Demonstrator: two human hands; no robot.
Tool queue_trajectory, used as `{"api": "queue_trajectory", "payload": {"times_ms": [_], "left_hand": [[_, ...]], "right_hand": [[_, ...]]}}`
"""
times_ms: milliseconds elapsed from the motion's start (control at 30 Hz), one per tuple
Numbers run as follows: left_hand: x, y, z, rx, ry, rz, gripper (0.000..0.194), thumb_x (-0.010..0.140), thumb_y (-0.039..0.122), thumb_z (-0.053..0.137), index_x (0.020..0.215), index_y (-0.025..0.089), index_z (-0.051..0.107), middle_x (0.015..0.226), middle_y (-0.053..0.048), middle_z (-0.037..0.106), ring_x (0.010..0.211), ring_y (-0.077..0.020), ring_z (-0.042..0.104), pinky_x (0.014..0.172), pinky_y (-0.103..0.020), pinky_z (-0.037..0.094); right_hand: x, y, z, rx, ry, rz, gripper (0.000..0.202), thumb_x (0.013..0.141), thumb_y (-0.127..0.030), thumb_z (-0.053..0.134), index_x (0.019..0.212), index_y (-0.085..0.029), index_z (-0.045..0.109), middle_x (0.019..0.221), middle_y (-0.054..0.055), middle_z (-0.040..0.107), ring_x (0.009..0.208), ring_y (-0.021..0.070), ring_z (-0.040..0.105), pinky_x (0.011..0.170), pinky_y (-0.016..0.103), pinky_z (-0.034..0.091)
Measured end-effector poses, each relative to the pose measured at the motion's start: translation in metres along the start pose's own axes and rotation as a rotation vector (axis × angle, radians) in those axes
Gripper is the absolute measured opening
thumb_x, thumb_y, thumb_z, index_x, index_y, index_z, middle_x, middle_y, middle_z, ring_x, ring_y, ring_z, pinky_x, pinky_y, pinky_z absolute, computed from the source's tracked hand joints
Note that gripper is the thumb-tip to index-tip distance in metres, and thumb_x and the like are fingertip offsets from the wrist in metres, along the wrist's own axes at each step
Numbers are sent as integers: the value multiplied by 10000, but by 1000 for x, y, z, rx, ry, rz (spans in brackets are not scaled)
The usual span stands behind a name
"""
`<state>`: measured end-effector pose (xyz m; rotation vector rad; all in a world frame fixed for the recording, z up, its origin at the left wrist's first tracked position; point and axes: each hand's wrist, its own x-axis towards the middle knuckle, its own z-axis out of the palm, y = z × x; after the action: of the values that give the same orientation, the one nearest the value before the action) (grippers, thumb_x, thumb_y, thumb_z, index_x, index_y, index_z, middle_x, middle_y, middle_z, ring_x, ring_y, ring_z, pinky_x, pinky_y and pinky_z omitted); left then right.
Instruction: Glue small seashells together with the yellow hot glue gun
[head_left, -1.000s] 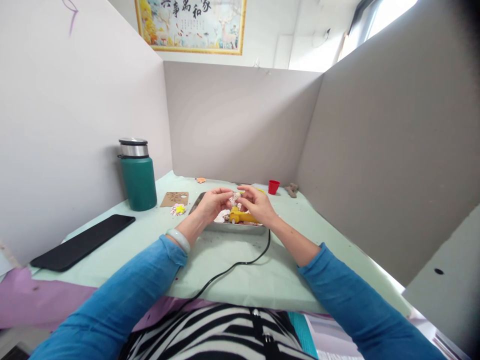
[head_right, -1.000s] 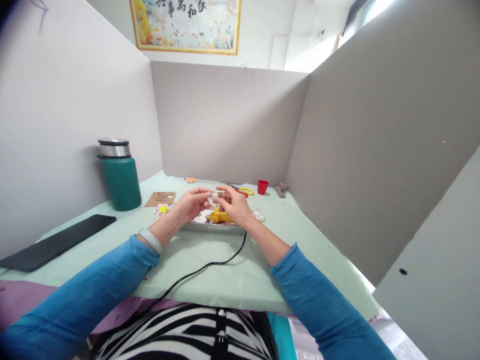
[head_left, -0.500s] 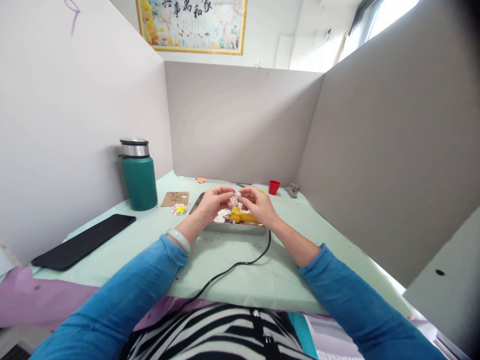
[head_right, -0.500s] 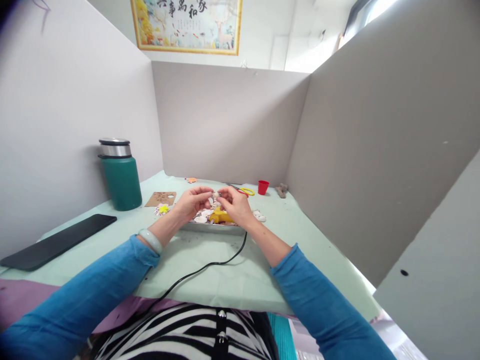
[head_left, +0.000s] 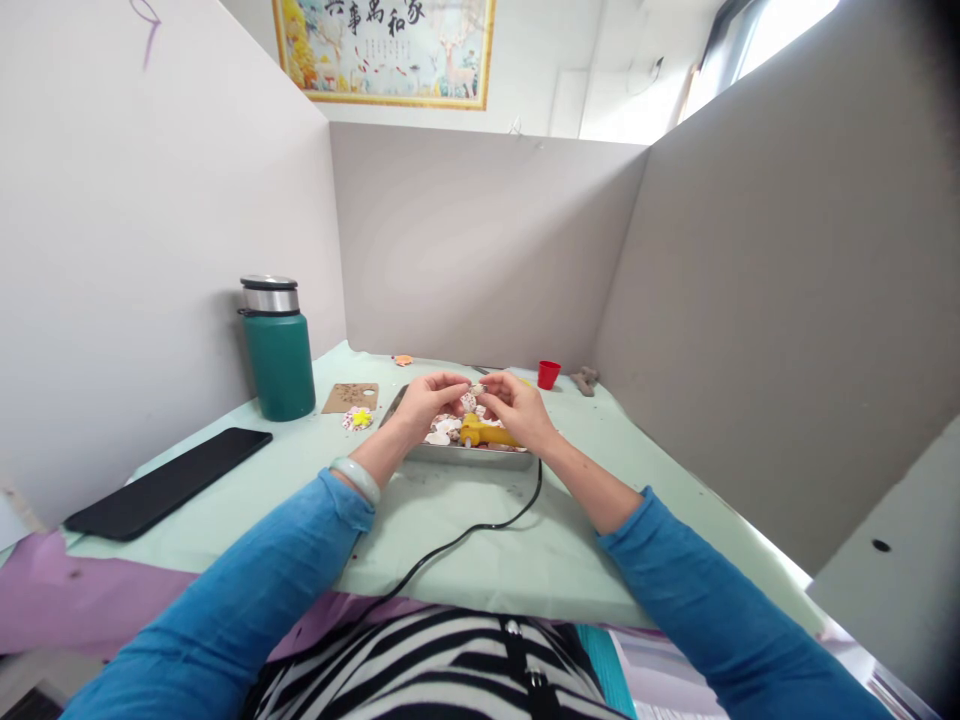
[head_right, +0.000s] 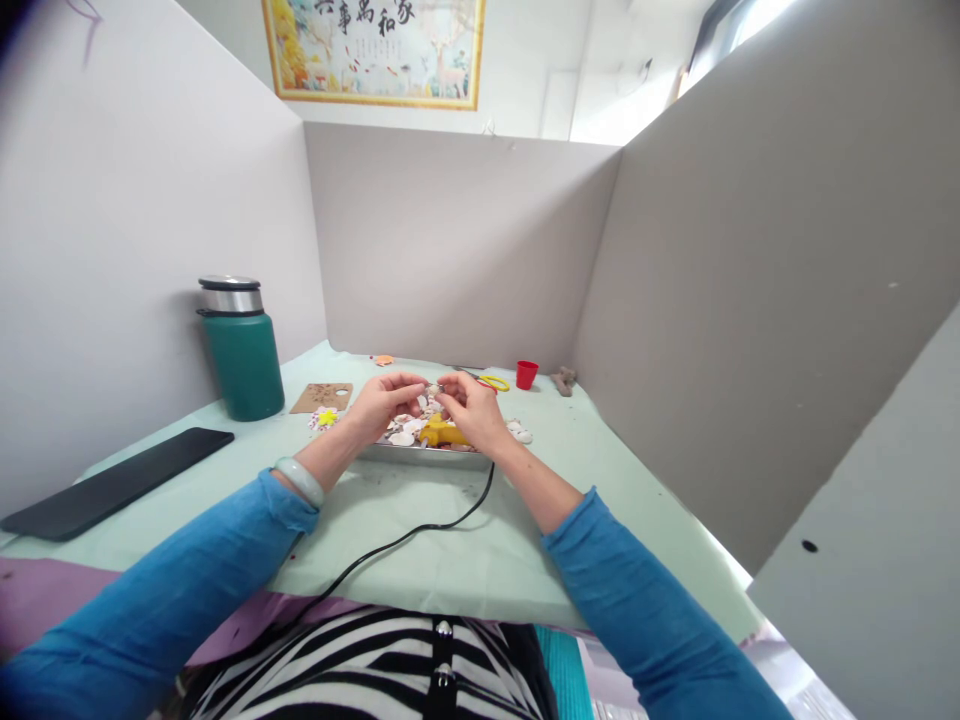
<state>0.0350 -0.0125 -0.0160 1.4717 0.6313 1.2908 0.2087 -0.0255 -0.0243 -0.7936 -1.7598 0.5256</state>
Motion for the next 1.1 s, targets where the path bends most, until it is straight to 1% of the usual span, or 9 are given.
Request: {"api": "queue_trajectory", "payload": {"times_ms": [267,433,533,667,833,967,1100], "left_hand": [[0,-2,2,29,45,13,263,612,252,742,810,121,628,627,4,588,501,-76,537,531,-227,460],[1,-3,3,119,75,37,269,605,284,740,787,130,616,665,4,592,486,-79,532,506,-235,449],[0,-2,4,160,81,43,278,601,299,740,780,131,610,667,6,586,487,-80,532,505,-235,446],[-4,3,7,210,62,48,296,603,310,736,808,138,609,691,5,597,496,-77,533,510,-224,434],[-5,4,8,296,44,15,306,630,341,712,846,141,630,523,24,547,496,-99,530,491,-207,393],[-3,2,7,306,53,38,269,647,368,690,786,146,627,585,7,580,499,-90,520,502,-212,407],[-2,3,8,341,68,55,266,633,372,692,756,143,637,659,-8,613,493,-82,512,494,-211,416]], "right_hand": [[1,-3,0,74,5,95,261,751,-362,611,933,-180,569,700,1,622,521,115,584,531,255,488],[2,-5,0,148,-59,109,318,723,-326,629,990,-159,582,711,14,610,598,136,596,531,263,498],[3,-7,-1,152,-81,101,340,732,-331,617,1020,-154,586,721,17,601,625,140,595,533,265,499],[3,-7,-1,110,-75,88,349,747,-338,602,1042,-152,583,715,14,593,627,138,589,538,267,497],[2,-3,-2,28,-72,66,342,774,-320,574,1073,-154,575,740,20,600,647,141,596,565,272,506],[1,-2,-2,-69,-72,13,317,796,-312,550,1074,-164,587,769,29,618,659,143,606,602,281,507],[-1,-5,-2,-139,-76,-30,296,799,-298,551,1064,-174,601,783,31,639,666,144,615,654,295,503]]}}
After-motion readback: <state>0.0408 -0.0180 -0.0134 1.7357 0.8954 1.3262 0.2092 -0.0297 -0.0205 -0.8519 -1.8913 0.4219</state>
